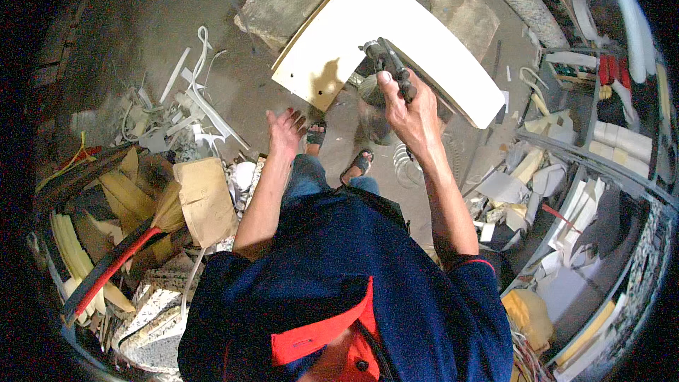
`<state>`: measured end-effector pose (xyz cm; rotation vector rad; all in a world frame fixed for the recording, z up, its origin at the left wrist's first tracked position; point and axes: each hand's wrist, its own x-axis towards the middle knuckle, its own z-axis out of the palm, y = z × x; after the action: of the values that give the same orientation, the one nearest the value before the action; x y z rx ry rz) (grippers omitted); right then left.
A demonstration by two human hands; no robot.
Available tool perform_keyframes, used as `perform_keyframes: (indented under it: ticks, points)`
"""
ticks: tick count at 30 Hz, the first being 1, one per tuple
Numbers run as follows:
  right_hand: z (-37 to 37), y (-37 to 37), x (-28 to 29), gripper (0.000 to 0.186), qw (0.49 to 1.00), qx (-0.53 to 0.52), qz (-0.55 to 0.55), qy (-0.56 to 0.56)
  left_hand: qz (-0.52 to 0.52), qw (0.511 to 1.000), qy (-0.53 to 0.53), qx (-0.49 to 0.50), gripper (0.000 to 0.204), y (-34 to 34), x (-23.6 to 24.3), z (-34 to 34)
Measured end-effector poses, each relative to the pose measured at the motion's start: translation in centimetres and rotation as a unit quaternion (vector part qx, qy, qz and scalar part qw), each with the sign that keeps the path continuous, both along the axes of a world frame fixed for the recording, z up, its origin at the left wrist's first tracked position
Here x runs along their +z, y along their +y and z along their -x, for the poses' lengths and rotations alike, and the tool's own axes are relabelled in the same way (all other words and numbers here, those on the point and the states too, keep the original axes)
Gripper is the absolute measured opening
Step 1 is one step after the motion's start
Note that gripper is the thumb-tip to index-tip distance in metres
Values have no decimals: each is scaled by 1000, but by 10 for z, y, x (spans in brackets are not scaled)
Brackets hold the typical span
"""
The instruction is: The person cuts a gray plastic sheet into a curved shape using a hand saw, then sands the edges with a sanding block. They then spray paint the finished part with a spray gun.
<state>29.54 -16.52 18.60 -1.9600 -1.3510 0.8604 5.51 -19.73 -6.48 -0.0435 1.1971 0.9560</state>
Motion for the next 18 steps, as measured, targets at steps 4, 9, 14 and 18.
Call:
perform_keyframes:
  ticks: [4,9,14,18]
  points:
    - [-15,-8,5,47,999,9,-10,34,48,995,-47,77,86,50,40,-38]
    - [-30,-17,11,46,999,28,-2,44,25,992,-41,116,86,65,73,-55]
    - [-45,-22,20,53,998,15,-5,64,-88,986,3,140,80,78,73,-72]
    - [-58,-20,24,43,999,34,-2,35,-89,977,-90,172,85,93,64,-75]
